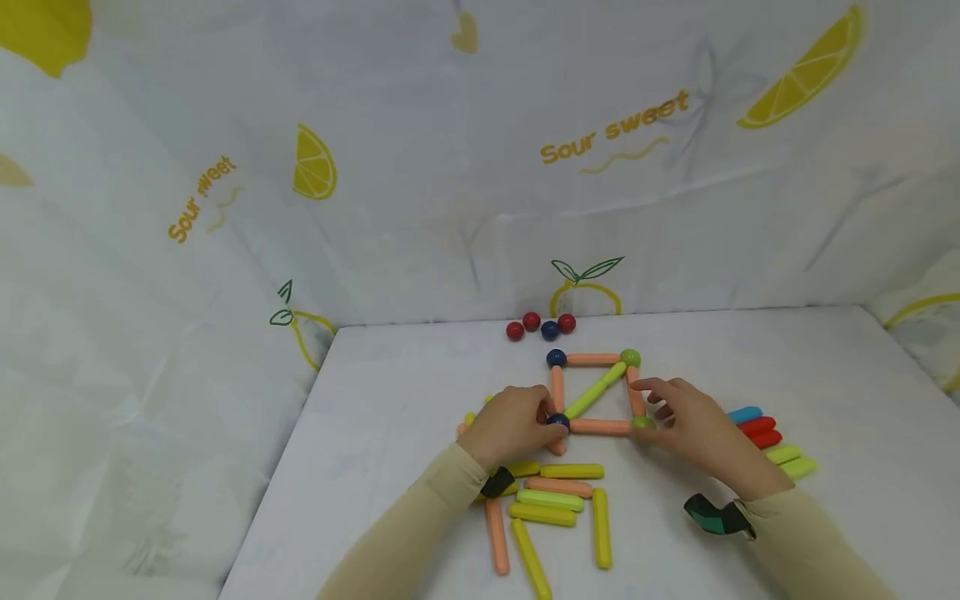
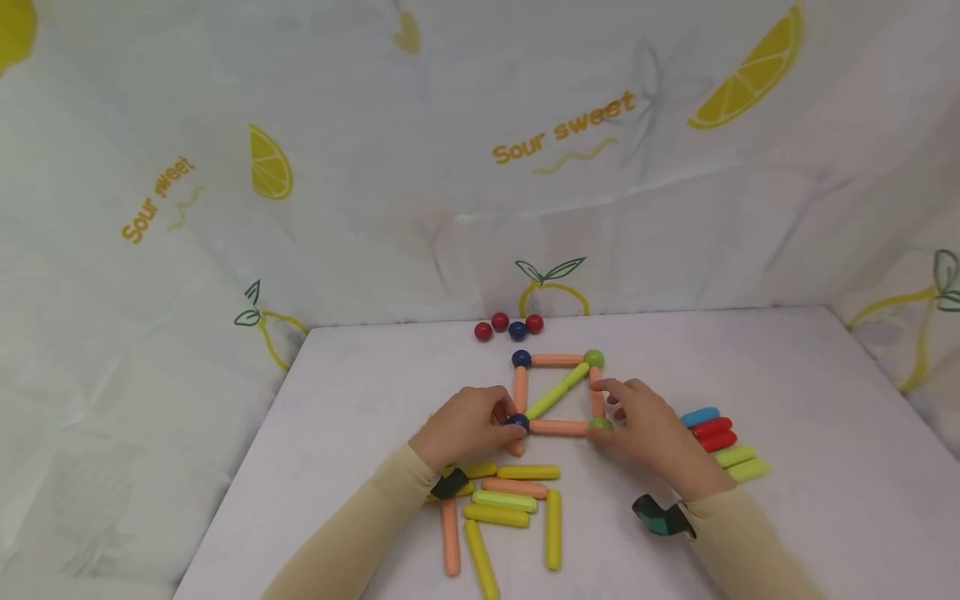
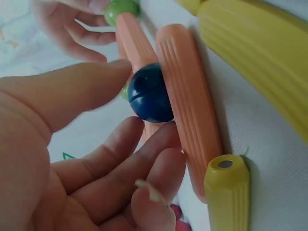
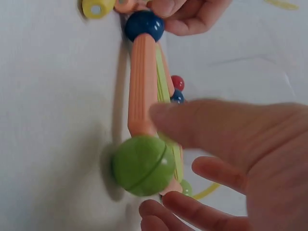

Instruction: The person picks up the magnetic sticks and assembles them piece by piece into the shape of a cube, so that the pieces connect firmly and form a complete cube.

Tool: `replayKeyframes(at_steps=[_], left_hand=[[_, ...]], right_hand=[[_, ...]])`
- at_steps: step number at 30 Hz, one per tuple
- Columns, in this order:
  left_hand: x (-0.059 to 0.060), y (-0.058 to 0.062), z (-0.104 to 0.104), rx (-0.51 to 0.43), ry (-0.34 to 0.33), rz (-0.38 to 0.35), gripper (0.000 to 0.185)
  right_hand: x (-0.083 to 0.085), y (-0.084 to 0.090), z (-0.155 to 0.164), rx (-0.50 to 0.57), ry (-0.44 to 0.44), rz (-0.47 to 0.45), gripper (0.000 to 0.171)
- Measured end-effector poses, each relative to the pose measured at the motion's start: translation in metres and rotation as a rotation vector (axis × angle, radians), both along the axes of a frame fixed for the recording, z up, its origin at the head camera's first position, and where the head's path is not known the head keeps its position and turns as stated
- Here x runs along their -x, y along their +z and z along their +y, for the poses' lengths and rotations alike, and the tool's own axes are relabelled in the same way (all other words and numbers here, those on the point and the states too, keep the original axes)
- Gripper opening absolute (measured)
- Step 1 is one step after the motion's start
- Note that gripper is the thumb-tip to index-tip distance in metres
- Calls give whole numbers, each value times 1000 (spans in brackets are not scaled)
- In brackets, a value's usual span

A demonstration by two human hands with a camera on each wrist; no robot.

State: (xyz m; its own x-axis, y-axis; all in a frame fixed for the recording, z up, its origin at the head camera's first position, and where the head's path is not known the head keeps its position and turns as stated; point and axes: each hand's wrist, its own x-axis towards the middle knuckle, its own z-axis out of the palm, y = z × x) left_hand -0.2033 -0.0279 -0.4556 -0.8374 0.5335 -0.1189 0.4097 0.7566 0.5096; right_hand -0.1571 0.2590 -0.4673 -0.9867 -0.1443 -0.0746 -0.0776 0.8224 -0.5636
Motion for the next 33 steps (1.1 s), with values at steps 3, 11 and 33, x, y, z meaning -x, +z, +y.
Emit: replayKeyframes(at_steps=[3,11,33], left_hand=[[-4,-3,-3,-5,19,-2,21],[-7,-3,-15,30,9,-59,16],[-14,-4,-63,-9,-88,168,22]], right_hand=[[-4,-4,-5,34,12,-14,68],[-7,-5,-11,29,19,16,55],[-52,16,-123,-232,366,170,9]])
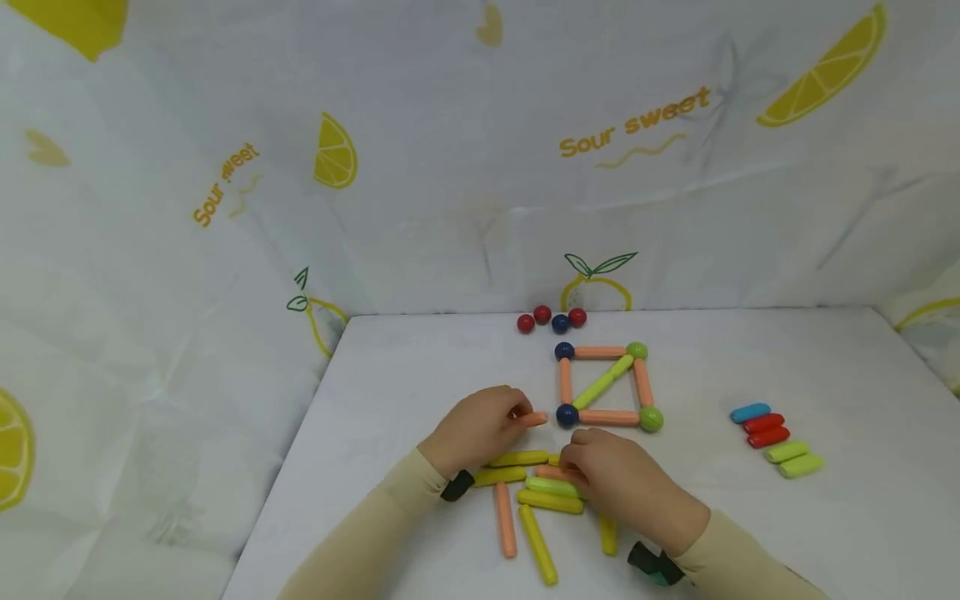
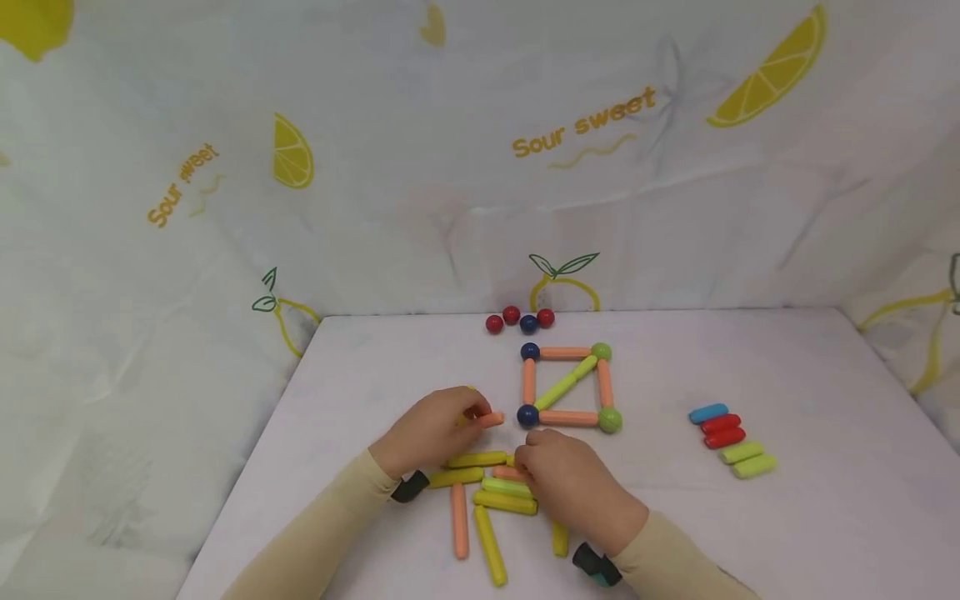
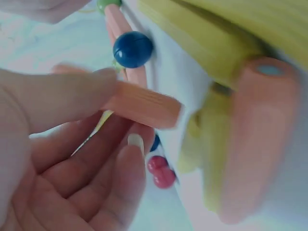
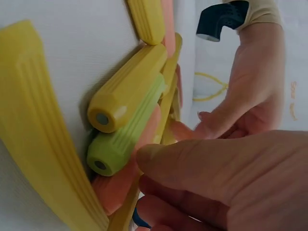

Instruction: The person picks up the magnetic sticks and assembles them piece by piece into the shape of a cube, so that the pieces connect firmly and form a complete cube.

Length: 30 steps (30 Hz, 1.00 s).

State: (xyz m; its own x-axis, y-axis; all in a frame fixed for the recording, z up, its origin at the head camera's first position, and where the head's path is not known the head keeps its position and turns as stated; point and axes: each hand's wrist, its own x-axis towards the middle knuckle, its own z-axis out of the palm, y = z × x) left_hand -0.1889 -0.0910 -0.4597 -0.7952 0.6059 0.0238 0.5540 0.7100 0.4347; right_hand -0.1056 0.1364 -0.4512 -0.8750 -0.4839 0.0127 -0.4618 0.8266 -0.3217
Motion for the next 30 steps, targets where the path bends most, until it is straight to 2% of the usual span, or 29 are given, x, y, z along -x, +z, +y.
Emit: replayKeyframes(at_steps=[5,8,11,15,18,21,25,30], left_hand=[[0,5,-28,-159,33,-133,12],[5,7,-40,-209,26,-134,16],[15,8,-40,-249,0,-101,22],[28,9,-24,-294,-8,-126,26],[37,11,-7,-315,3,-153,26],[48,14,12,-352,7,-162,25],[64,15,37,-409,29,-159,23],[81,16,59,-426,72,-135,26]], right_hand=[[3,-3,-3,-45,-58,-27,10],[5,-4,-3,-64,-90,-43,11],[7,-5,-3,-84,-97,-49,13],[11,-1,4,-31,-62,-54,10],[20,10,19,99,-72,-110,8],[39,23,43,245,-141,-150,7],[66,26,79,387,-245,-75,17],[90,14,113,474,-348,32,27]])
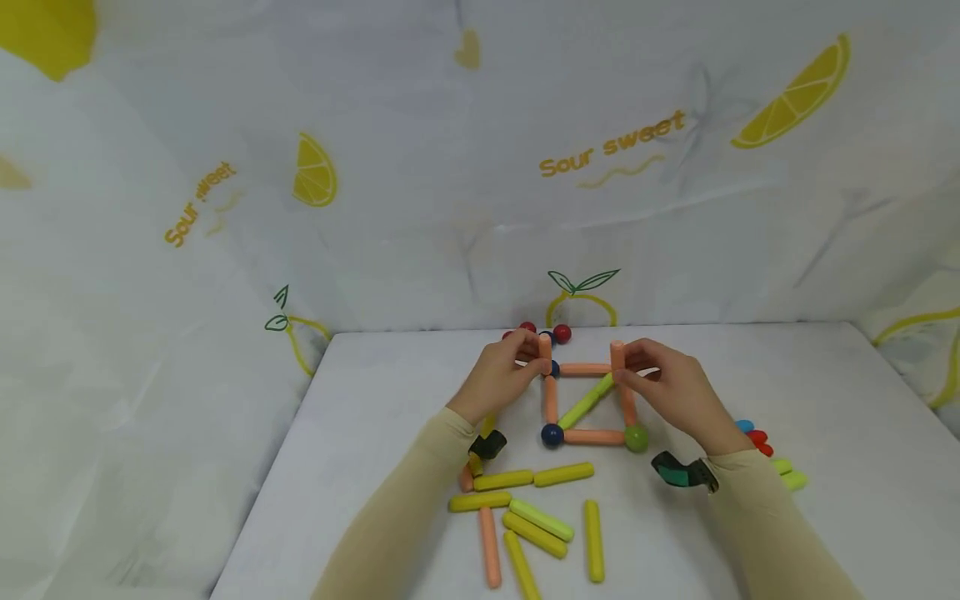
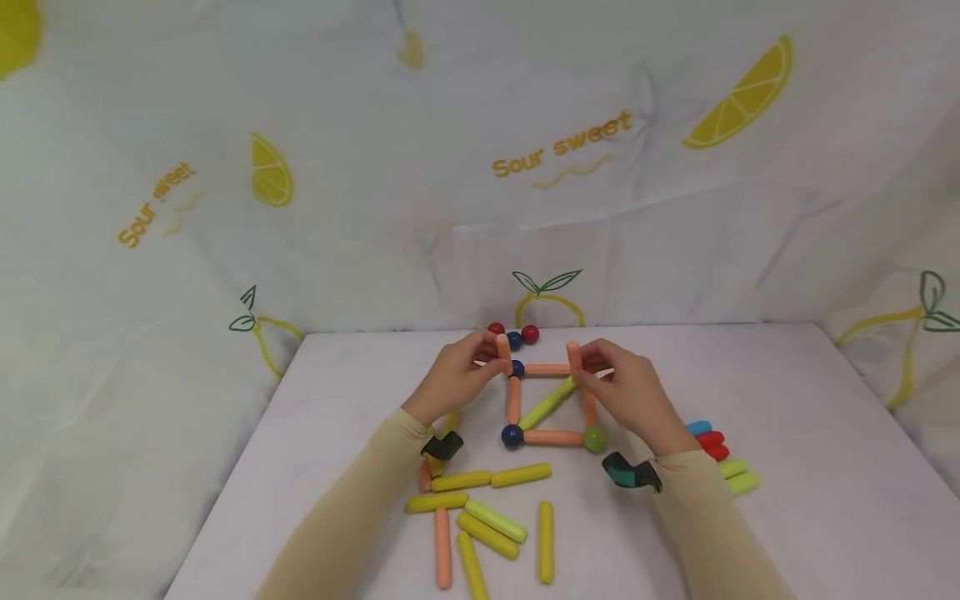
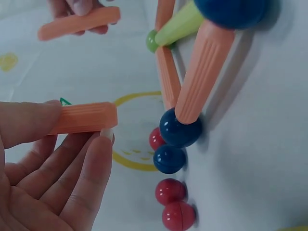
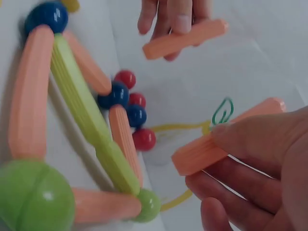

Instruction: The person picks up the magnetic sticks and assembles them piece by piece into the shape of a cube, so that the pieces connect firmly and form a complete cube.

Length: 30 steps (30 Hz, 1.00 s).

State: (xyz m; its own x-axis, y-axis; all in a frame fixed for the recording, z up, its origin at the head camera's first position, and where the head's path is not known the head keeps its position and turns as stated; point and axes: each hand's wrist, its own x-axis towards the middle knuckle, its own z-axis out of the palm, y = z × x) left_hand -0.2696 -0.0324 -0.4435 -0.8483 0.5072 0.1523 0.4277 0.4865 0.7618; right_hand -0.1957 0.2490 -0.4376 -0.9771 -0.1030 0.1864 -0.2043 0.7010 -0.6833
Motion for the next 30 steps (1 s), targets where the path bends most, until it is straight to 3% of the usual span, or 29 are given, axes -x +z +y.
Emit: replayKeyframes(at_steps=[5,9,18,30], left_hand=[[10,-7,5,5,29,12,27],[12,-11,3,21,51,-2,28],[19,-11,9,36,58,-11,29],[27,-21,21,65,57,1,31]], right_hand=[[12,-17,12,49,-78,19,28],[17,-25,12,70,-88,16,28],[25,-24,12,95,-116,-9,32],[34,-32,17,89,-111,-39,34]])
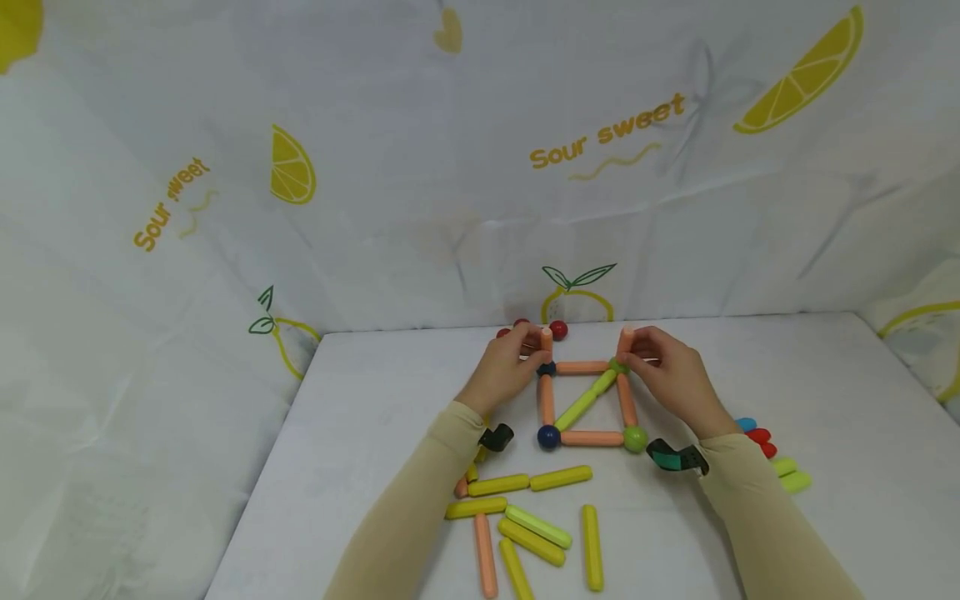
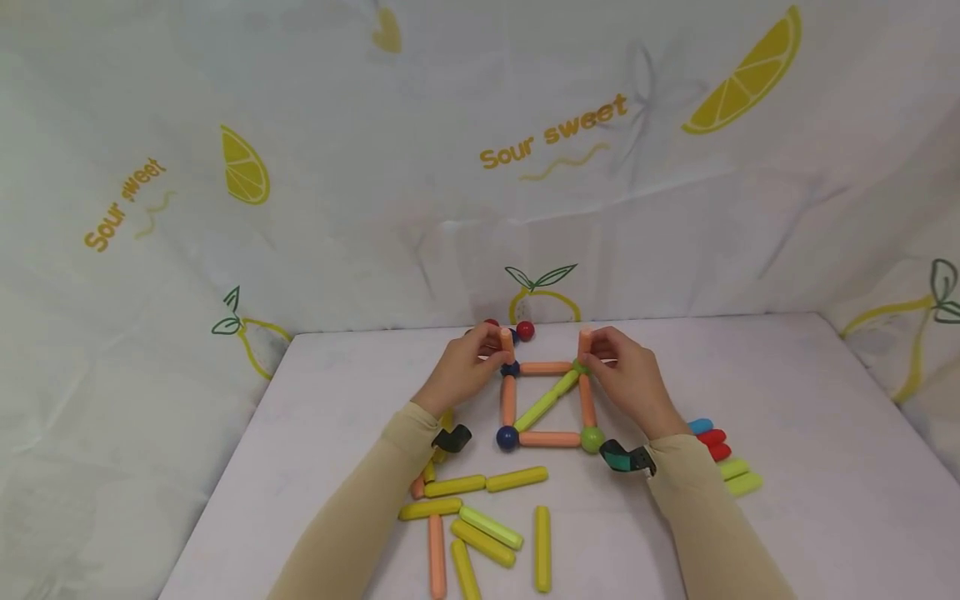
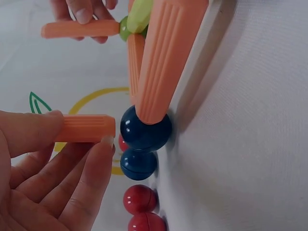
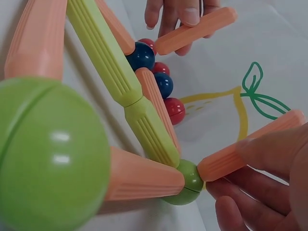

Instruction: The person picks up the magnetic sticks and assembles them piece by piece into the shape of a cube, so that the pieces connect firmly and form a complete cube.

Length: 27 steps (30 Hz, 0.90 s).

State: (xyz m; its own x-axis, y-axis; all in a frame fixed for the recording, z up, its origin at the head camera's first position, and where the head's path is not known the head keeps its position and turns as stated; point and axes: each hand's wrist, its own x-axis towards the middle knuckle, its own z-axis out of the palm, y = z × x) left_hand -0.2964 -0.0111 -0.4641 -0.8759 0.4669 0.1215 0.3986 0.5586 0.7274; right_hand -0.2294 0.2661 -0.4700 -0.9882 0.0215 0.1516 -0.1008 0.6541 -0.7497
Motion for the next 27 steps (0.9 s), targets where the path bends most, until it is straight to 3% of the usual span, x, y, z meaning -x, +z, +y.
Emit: replayKeyframes(at_steps=[11,23,27], left_hand=[[2,-10,0,16,33,-24,33],[0,-9,-1,36,38,-5,32],[0,-10,1,30,39,-15,34]], right_hand=[[1,-1,-1,8,-8,-33,38],[4,-3,-3,-10,-13,-35,41],[2,-1,-2,-17,-19,-62,49]])
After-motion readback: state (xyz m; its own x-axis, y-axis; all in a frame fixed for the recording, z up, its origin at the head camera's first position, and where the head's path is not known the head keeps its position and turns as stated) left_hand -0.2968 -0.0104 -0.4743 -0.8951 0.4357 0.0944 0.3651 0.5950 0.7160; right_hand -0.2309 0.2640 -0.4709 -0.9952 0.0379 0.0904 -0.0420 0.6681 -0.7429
